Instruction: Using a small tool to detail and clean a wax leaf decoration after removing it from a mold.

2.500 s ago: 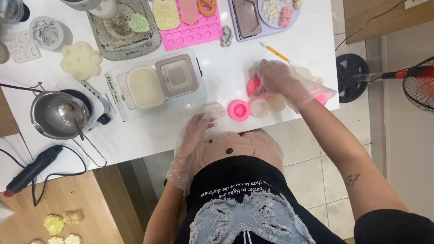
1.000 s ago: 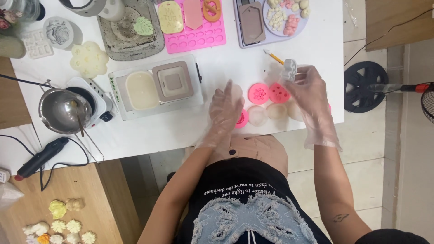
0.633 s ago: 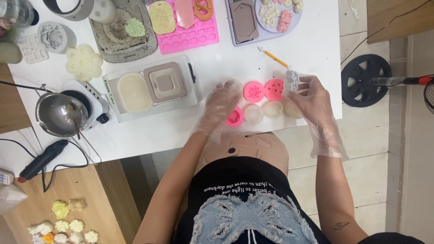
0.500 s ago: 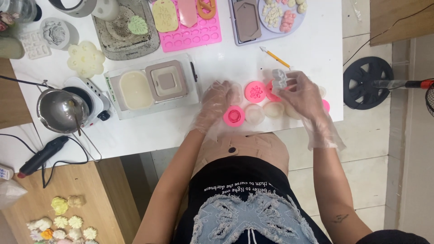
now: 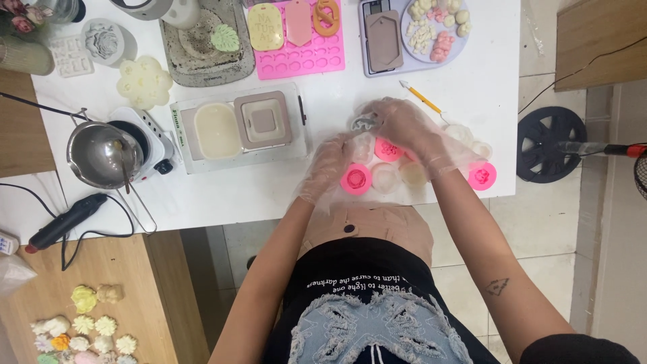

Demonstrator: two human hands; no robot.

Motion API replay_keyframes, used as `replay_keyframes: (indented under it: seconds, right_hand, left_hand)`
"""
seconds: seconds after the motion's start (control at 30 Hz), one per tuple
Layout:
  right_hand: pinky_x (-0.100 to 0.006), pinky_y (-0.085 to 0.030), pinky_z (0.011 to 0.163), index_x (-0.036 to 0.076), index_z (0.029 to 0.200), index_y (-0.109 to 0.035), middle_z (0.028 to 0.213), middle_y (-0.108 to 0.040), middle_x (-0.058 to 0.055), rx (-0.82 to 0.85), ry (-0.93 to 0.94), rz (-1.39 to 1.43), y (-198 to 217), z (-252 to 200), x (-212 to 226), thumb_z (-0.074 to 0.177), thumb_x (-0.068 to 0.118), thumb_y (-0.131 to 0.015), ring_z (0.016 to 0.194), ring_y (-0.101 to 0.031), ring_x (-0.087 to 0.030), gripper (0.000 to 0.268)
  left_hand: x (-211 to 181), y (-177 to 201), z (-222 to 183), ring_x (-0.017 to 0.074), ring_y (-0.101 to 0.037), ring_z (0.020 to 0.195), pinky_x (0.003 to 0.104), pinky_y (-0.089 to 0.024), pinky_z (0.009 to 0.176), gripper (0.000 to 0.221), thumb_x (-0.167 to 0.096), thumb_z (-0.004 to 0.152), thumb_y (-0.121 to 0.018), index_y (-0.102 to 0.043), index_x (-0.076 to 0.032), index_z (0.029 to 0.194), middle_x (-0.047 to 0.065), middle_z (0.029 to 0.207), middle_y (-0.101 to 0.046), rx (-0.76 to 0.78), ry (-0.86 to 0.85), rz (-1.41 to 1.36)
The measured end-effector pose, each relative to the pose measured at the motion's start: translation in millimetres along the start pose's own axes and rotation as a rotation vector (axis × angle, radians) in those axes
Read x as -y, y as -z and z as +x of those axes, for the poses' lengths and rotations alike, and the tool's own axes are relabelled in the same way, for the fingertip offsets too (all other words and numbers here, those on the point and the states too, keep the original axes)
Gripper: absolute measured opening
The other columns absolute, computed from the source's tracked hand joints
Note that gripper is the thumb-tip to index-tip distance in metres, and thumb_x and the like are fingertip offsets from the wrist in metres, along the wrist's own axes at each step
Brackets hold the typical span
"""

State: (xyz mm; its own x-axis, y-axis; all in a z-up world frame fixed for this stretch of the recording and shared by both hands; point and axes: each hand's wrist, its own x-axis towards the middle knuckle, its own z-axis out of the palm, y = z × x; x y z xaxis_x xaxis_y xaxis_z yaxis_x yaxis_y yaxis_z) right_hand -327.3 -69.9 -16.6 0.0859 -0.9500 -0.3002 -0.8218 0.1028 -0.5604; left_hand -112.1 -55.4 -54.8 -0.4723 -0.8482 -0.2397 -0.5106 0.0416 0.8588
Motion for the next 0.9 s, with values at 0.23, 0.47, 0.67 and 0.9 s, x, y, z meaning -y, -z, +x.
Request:
replay_keyframes:
  seconds: [0.23, 0.47, 0.67, 0.9]
  right_hand:
    - [-0.044, -0.052, 0.092, 0.013, 0.120, -0.074, 0.114, -0.073, -0.014, -0.011, 0.195, -0.011, 3, -5, 2, 0.086, 0.015, -0.070, 0.104, -0.067, -0.033, 0.034]
    - [-0.045, -0.054, 0.083, 0.015, 0.111, -0.075, 0.103, -0.075, -0.011, -0.115, 0.176, -0.218, -22, 3, -22, 0.090, 0.019, -0.069, 0.095, -0.069, -0.032, 0.022]
    - [-0.047, -0.053, 0.084, 0.011, 0.111, -0.070, 0.101, -0.071, -0.015, -0.370, -0.137, -0.218, 23, -17, -50, 0.088, 0.025, -0.077, 0.095, -0.068, -0.036, 0.028]
    - [-0.047, -0.054, 0.084, 0.009, 0.107, -0.069, 0.105, -0.070, -0.019, -0.170, -0.343, -0.366, 15, -11, -104, 0.080, 0.018, -0.072, 0.096, -0.067, -0.039, 0.028]
  left_hand:
    - [13, -14, -1, 0.0382, -0.068, 0.102, 0.047, -0.052, 0.091, 0.042, -0.031, 0.096, -0.064, -0.060, -0.008, 0.131, 0.022, 0.108, -0.071, -0.122, 0.062, 0.216]
    - [39, -55, 27, 0.0458, -0.063, 0.107, 0.050, -0.050, 0.093, 0.073, -0.035, 0.094, -0.068, -0.031, -0.007, 0.150, 0.030, 0.121, -0.063, -0.094, 0.137, 0.169]
    - [39, -46, 24, 0.0419, -0.066, 0.107, 0.049, -0.051, 0.096, 0.063, -0.021, 0.098, -0.055, -0.039, -0.013, 0.157, 0.026, 0.115, -0.069, -0.009, 0.151, 0.136]
    - [24, -45, 25, 0.0405, -0.067, 0.101, 0.047, -0.052, 0.089, 0.070, -0.027, 0.094, -0.060, -0.033, -0.009, 0.156, 0.025, 0.111, -0.068, -0.018, 0.139, 0.156]
